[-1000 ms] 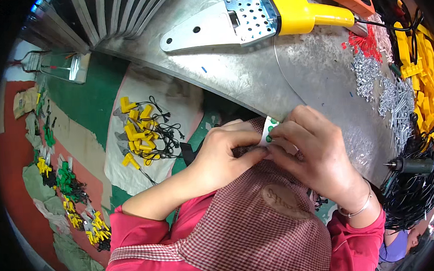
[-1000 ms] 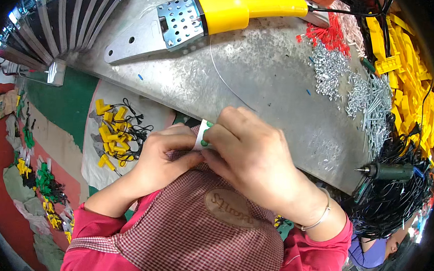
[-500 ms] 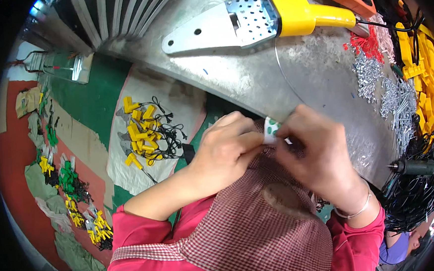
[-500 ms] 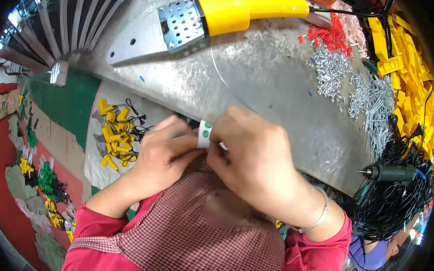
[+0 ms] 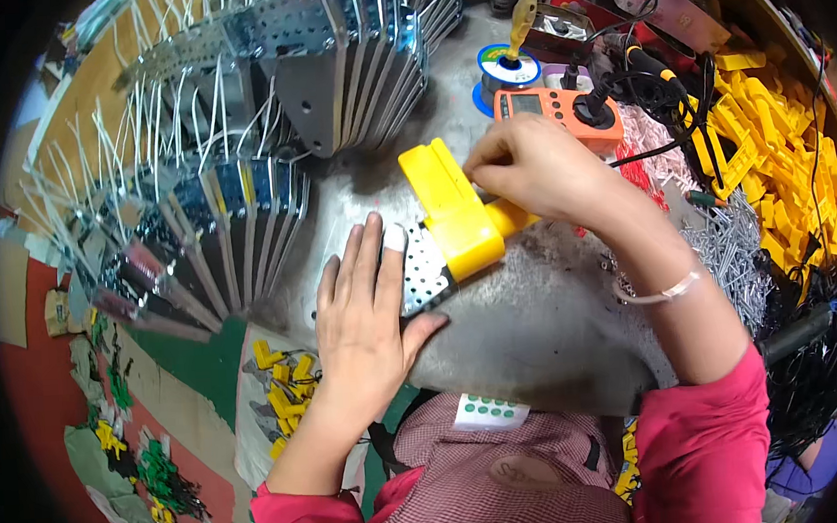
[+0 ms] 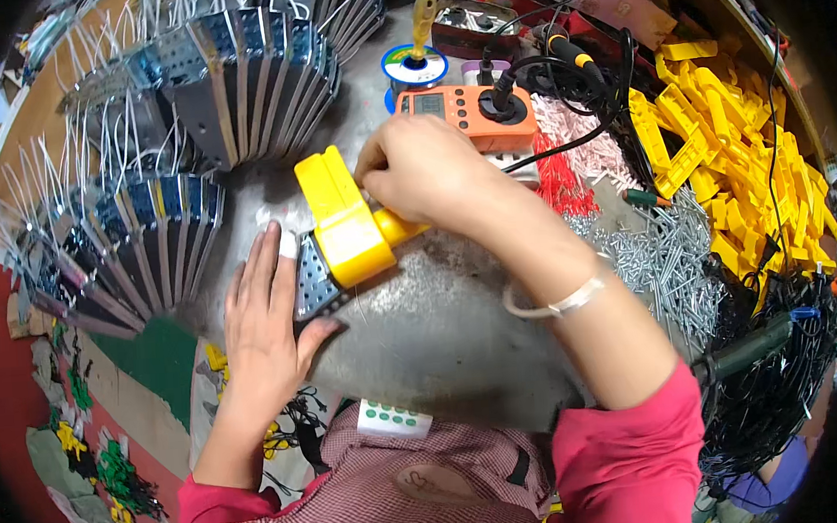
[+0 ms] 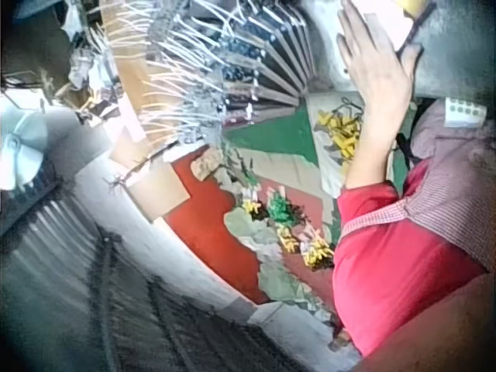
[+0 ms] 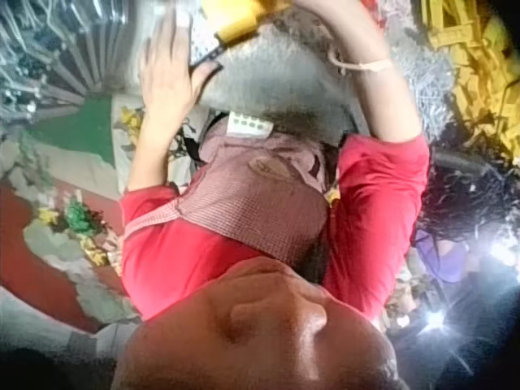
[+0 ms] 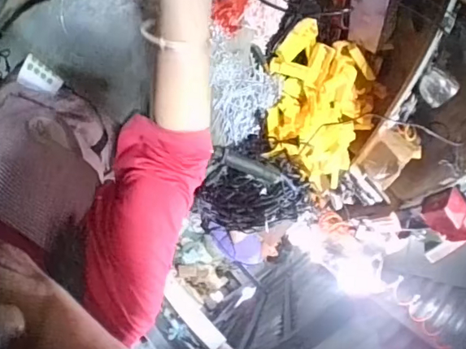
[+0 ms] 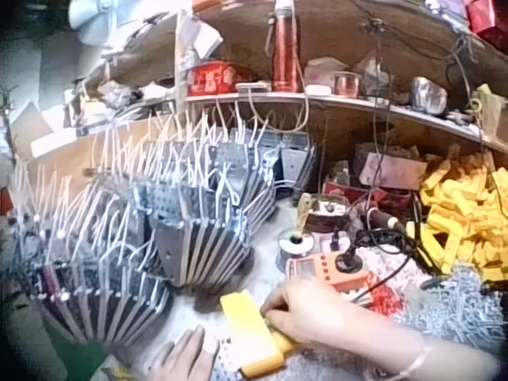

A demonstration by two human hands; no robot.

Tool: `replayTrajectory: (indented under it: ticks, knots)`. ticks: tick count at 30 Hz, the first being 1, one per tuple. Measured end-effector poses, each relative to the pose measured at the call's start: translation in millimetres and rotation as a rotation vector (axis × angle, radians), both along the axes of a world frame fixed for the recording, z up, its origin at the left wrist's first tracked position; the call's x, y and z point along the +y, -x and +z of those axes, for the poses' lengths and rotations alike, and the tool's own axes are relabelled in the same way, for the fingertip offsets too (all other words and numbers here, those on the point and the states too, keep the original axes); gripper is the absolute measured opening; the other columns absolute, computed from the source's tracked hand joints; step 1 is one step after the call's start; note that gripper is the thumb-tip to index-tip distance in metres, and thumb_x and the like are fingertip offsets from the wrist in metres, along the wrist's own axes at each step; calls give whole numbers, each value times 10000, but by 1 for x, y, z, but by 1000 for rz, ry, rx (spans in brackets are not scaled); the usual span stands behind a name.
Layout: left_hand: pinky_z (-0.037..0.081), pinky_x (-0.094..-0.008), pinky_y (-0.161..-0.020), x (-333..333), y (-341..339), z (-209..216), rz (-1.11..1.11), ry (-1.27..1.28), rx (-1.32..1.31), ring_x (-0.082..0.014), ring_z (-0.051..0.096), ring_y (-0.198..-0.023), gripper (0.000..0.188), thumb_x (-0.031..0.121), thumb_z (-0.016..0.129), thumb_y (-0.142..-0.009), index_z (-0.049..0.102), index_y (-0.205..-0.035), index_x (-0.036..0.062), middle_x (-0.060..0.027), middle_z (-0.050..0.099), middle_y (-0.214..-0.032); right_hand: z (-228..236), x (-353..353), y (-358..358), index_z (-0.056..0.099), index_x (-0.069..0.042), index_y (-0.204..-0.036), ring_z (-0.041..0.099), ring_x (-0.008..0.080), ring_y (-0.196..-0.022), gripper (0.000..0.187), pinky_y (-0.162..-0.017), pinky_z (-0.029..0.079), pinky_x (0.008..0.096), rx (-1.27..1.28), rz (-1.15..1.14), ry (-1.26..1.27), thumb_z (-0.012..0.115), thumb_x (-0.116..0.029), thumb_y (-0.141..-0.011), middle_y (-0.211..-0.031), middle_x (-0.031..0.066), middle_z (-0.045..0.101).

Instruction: The person assembles a yellow electronic device by soldering electrical wires to the yellow plastic assembly with a soldering iron, then fastening parts with screws using an electric screwdriver.

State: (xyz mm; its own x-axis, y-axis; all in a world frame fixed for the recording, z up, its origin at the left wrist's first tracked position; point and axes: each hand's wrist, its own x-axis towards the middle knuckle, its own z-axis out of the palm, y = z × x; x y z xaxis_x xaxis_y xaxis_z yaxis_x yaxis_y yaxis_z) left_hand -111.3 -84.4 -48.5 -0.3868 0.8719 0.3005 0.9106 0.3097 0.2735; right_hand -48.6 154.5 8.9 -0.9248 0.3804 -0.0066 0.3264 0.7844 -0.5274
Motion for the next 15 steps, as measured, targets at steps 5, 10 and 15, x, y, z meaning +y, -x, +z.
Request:
replayTrajectory:
  ticks: [5,10,15]
  knots:
    - [292,-540,-1075,14,2,27,-31,-11,-63,-435,341,-1350,837,358,757,-728,389,-1377,-20,-237,341,-1475,61,28,-36,689,0,-870,633,303,-890,175,-804,511,378,260,89,-519,619,-104,-748,-880,139,665]
    - [368,-491,-1023,92,-17,31,-214,-121,-15,-375,478,-1230,565,184,709,-759,497,-1251,3,-217,501,-1293,52,42,-29,705,-81,-805,615,232,-941,101,-832,448,377,-207,65,-1184,665,-103,-715,-892,104,678]
    - [458,-383,-827,104,-35,28,-155,46,128,-263,604,-952,459,144,585,-799,516,-1234,12,-104,593,-996,81,56,-31,707,-51,-739,670,288,-772,67,-790,466,415,-284,116,-1094,669,-94,-704,-749,128,689]
